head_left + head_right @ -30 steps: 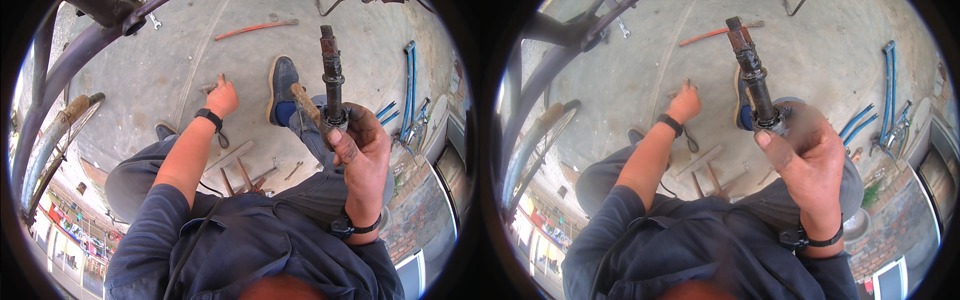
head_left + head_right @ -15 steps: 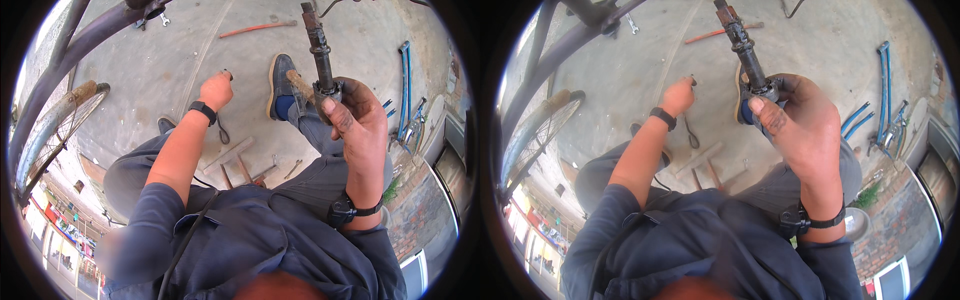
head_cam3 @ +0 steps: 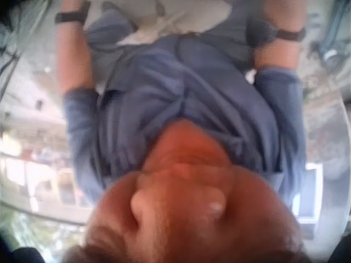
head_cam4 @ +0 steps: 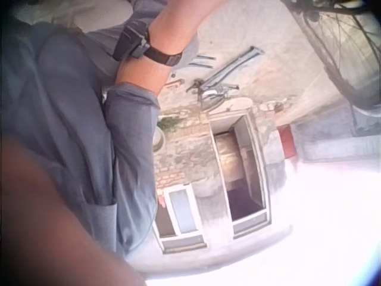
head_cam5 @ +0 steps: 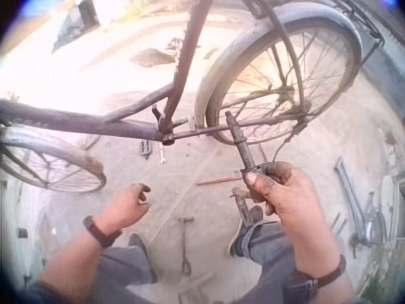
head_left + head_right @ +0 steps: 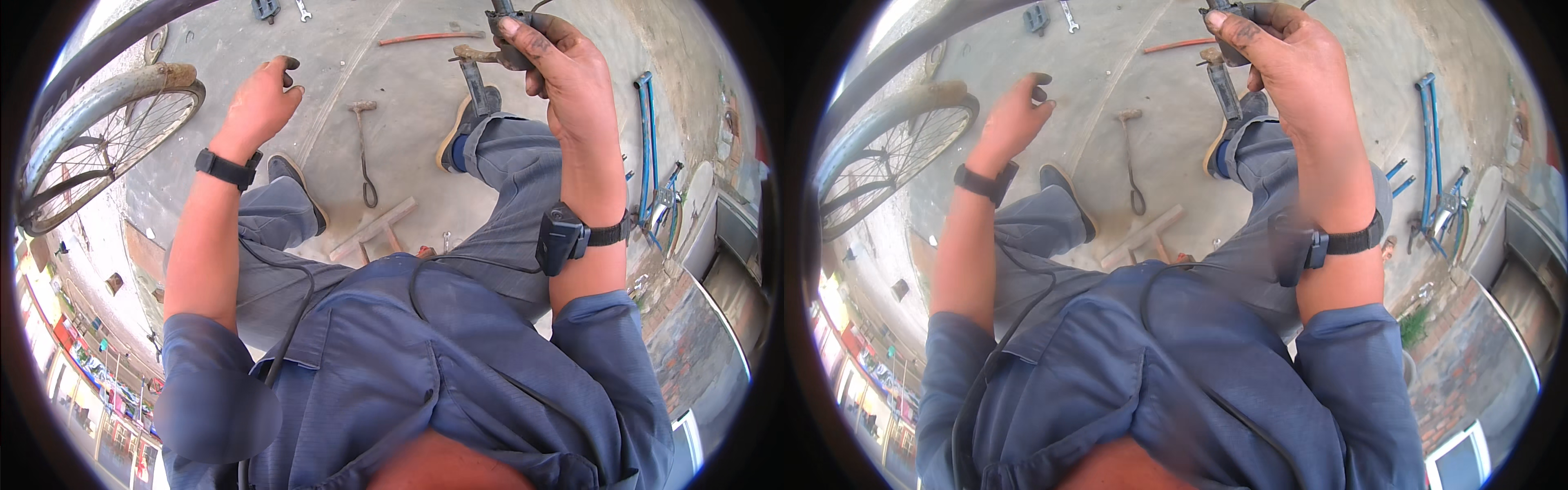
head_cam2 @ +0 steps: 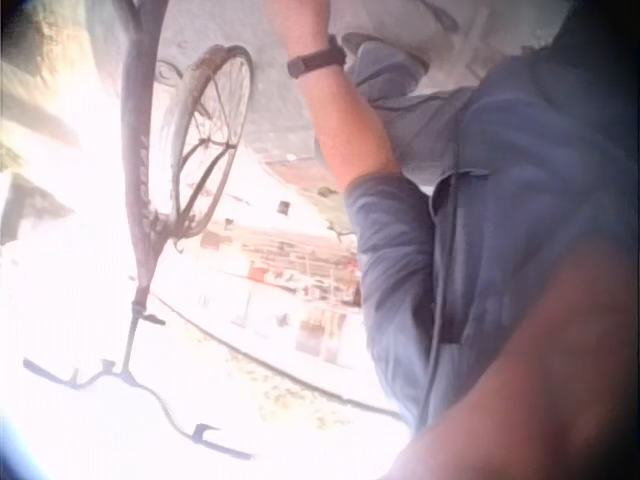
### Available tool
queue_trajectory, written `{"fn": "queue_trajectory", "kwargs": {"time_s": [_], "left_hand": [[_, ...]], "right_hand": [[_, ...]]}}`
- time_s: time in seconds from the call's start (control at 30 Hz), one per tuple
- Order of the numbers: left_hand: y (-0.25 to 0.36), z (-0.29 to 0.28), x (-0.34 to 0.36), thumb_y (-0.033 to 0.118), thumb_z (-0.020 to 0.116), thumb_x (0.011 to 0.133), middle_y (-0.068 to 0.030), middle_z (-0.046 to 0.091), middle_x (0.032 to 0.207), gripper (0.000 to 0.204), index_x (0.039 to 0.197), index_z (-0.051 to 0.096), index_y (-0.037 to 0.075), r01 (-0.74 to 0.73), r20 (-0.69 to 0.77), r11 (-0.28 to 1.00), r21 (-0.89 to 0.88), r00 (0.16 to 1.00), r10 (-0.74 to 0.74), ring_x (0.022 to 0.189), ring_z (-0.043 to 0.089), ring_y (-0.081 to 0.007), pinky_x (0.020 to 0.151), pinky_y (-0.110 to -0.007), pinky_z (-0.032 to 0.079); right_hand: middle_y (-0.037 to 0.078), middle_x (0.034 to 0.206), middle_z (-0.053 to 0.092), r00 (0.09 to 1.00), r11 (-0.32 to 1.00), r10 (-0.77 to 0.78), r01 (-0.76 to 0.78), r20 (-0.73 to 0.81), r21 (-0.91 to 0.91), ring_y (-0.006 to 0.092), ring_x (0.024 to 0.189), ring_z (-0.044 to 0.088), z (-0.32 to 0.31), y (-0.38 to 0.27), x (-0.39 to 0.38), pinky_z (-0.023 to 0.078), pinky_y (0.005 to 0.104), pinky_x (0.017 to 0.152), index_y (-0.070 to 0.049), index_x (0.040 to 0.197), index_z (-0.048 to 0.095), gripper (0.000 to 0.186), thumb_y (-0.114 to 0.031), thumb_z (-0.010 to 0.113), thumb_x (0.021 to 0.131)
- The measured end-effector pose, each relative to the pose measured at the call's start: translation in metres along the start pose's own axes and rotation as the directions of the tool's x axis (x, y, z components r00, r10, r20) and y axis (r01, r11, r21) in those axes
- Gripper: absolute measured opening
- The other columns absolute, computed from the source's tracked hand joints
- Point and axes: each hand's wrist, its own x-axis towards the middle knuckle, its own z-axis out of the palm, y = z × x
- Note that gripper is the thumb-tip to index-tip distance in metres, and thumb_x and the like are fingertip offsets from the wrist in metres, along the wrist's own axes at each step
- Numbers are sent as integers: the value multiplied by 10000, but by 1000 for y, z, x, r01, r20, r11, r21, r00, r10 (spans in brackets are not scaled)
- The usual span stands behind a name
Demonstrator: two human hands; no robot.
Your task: The person removes a bicycle pedal from the crank arm using a hammer and a metal rod to loosen it. They then inspect the removed pedal and crank arm, and attempt to reattach the pedal to the crank arm.
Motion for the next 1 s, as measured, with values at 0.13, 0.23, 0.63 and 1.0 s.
{"fn": "queue_trajectory", "kwargs": {"time_s": [0.13,0.23,0.63,1.0], "left_hand": [[22,-48,-43,195,664,927,-125,687,1055,390,1277,610,32,83,102,956,-283,993,-56,890,676,-208,835,-323,520],[44,-53,-64,177,678,954,-80,680,1001,375,1272,608,-10,99,89,786,-611,994,-56,858,632,-127,788,-273,517],[61,-43,-81,165,697,969,-35,672,1018,357,1261,619,-25,-68,-63,312,-948,998,26,894,617,-88,798,-247,517],[59,-44,-86,124,695,965,-27,685,992,272,1195,656,-15,-204,-203,175,-963,979,25,845,600,-76,747,-242,512]], "right_hand": [[45,870,711,995,1000,-16,17,99,-4,44,727,609,21,2,4,377,180,517,29,1085,688,373,-289,758,903],[44,861,704,980,999,12,-5,197,-36,37,683,583,34,1,-3,379,180,503,57,1133,668,428,-262,790,874],[15,877,676,841,997,30,-61,541,40,3,643,521,64,-11,-18,376,163,497,43,1243,616,551,-169,851,793],[38,976,681,808,991,54,-115,587,68,3,715,553,76,-12,-16,396,150,544,33,1281,598,627,-166,892,764]]}}
